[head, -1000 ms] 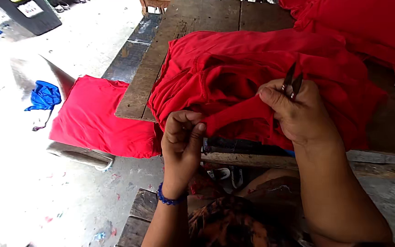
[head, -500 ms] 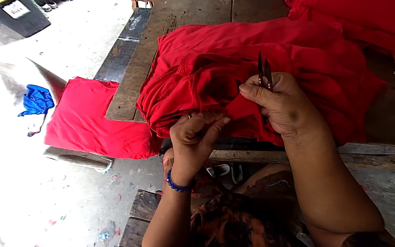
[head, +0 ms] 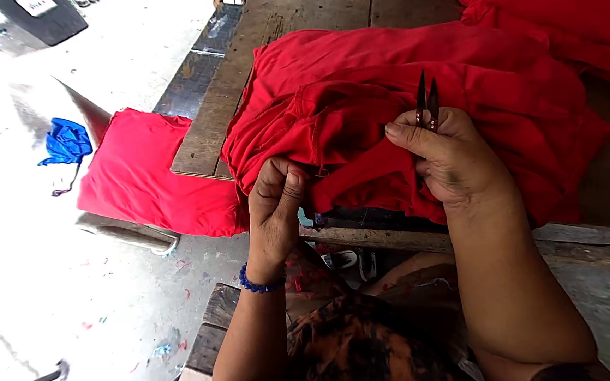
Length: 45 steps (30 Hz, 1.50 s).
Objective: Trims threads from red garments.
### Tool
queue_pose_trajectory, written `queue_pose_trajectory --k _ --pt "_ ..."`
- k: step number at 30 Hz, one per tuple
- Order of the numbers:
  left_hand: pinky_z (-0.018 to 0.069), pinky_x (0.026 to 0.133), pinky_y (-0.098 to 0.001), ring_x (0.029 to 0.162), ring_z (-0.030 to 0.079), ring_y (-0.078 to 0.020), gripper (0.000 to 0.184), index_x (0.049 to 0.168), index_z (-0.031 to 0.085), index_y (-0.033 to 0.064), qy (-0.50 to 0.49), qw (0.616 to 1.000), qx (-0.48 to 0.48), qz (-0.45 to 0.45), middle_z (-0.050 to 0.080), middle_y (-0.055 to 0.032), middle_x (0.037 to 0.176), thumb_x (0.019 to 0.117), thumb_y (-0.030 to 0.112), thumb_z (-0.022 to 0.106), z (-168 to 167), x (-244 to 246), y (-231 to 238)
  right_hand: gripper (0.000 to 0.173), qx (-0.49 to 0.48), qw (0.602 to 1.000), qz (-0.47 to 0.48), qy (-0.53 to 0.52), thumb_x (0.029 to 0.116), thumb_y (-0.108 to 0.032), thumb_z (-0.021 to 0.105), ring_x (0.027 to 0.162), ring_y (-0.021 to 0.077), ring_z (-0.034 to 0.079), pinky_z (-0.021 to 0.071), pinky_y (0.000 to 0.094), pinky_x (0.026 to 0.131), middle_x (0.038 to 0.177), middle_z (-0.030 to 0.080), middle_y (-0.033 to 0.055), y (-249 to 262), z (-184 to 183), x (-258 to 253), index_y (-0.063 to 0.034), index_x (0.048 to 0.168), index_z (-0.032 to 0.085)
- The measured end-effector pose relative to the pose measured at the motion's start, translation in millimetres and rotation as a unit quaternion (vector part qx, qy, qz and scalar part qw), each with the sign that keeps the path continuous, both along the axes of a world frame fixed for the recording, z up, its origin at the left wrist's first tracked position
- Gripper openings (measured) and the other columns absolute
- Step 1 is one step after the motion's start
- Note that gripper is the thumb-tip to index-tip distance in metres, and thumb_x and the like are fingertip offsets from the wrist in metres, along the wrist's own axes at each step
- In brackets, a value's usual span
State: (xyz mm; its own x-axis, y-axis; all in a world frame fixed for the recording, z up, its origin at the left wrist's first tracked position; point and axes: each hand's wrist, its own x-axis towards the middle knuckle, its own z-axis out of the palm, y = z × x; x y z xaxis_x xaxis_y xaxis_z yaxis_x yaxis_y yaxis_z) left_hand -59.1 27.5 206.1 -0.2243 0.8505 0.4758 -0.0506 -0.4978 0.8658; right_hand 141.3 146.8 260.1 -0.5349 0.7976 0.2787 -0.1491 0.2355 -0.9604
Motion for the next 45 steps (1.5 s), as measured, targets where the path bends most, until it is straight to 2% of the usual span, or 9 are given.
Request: queue_pose_trajectory --k 7,10,13,19,28,32,40,42,45 --pt "0.0615 0.061 -0.0221 0.072 0.069 -0.0057 0.011 0.104 0.058 0.0188 -0.071 0.997 0.024 -0.033 0.067 0.0049 0.088 0.1091 0.024 0.049 2.4 2.3 -2.1 0.024 0.1 0.992 -0.043 -0.068 0.0991 -0.01 0.062 0.05 -0.0071 0.04 0.0325 0.01 0.047 0.061 0.048 -0.0142 -3.8 -4.8 -5.7 -0.0173 0.076 0.06" --pt "0.0631 0.072 -0.0261 0.081 0.07 -0.0057 0.01 0.103 0.058 0.0209 -0.031 0.998 0.049 -0.006 0.068 0.0071 0.093 0.1081 0.027 0.052 4.2 7.2 -6.4 0.013 0.195 0.97 -0.076 -0.124 0.0944 -0.021 0.072 0.067 -0.0036 0.056 0.047 0.0122 0.059 0.079 0.062 -0.0063 -18.9 -3.2 -4.7 -0.0089 0.094 0.067" --pt "0.0617 0.081 -0.0262 0.091 0.068 -0.0034 0.012 0.104 0.059 0.0214 0.024 0.996 0.085 0.018 0.067 0.0094 0.098 0.1072 0.031 0.053 2.9 12.0 -10.6 0.036 0.292 0.931 -0.126 -0.177 0.0927 -0.034 0.075 0.089 0.0016 0.057 0.0489 0.0131 0.072 0.105 0.057 0.0031 -44.9 -0.3 5.1 -0.0026 0.109 0.067" --pt "0.0584 0.089 -0.026 0.098 0.068 -0.0026 0.016 0.105 0.059 0.0154 0.103 0.983 0.14 0.058 0.068 0.0072 0.1 0.1076 0.03 0.053 -0.7 16.9 -13.8 0.034 0.435 0.839 -0.217 -0.245 0.0991 -0.034 0.068 0.065 0.013 0.055 0.0413 0.0269 0.056 0.074 0.059 0.0058 -85.5 -12.4 11.5 -0.0011 0.096 0.072" --pt "0.0601 0.093 -0.0323 0.1 0.07 -0.0068 0.018 0.103 0.057 0.012 0.122 0.979 0.15 0.059 0.067 0.0027 0.099 0.1079 0.028 0.053 -7.1 17.2 -16.1 0.032 0.45 0.818 -0.25 -0.255 0.0999 -0.031 0.066 0.065 0.0158 0.055 0.0396 0.028 0.055 0.073 0.058 0.0066 -87.3 -15.4 -5.2 -0.0007 0.095 0.072" --pt "0.0592 0.088 -0.0278 0.092 0.067 -0.0024 0.017 0.102 0.056 0.0122 0.128 0.977 0.155 0.065 0.064 0.0041 0.094 0.1083 0.028 0.052 -7.5 17.3 -15.5 0.029 0.469 0.804 -0.257 -0.262 0.1011 -0.026 0.064 0.062 0.0171 0.054 0.0382 0.0296 0.054 0.071 0.058 0.007 -87.0 -16.0 -7.9 -0.0005 0.091 0.073" --pt "0.0626 0.089 -0.0316 0.102 0.072 -0.0086 0.025 0.113 0.057 0.0258 0.028 0.99 0.132 0.046 0.07 0.0095 0.108 0.1088 0.045 0.042 -8.1 17.4 -17.6 0.031 0.443 0.829 -0.24 -0.242 0.1013 -0.029 0.064 0.064 0.015 0.056 0.0411 0.028 0.055 0.073 0.061 0.0071 -81.0 -22.0 1.3 -0.0004 0.093 0.072" --pt "0.0619 0.086 -0.028 0.098 0.072 -0.006 0.01 0.116 0.056 0.0283 -0.001 0.991 0.126 0.043 0.071 0.011 0.107 0.1072 0.033 0.053 -5.3 16.5 -17.3 0.035 0.423 0.825 -0.257 -0.271 0.0957 -0.036 0.071 0.065 0.0151 0.057 0.0439 0.0296 0.056 0.077 0.063 0.0076 -78.9 -23.1 8.3 -0.0013 0.101 0.069" --pt "0.0626 0.082 -0.0272 0.095 0.073 -0.0081 0.03 0.115 0.05 0.0253 -0.031 0.991 0.118 0.054 0.074 0.0076 0.105 0.0988 0.005 0.065 0.2 14.5 -17.7 0.042 0.384 0.802 -0.288 -0.355 0.0852 -0.031 0.079 0.066 0.0265 0.064 0.0477 0.0433 0.054 0.082 0.069 0.0129 -75.7 -28.3 24.7 -0.0011 0.113 0.068"
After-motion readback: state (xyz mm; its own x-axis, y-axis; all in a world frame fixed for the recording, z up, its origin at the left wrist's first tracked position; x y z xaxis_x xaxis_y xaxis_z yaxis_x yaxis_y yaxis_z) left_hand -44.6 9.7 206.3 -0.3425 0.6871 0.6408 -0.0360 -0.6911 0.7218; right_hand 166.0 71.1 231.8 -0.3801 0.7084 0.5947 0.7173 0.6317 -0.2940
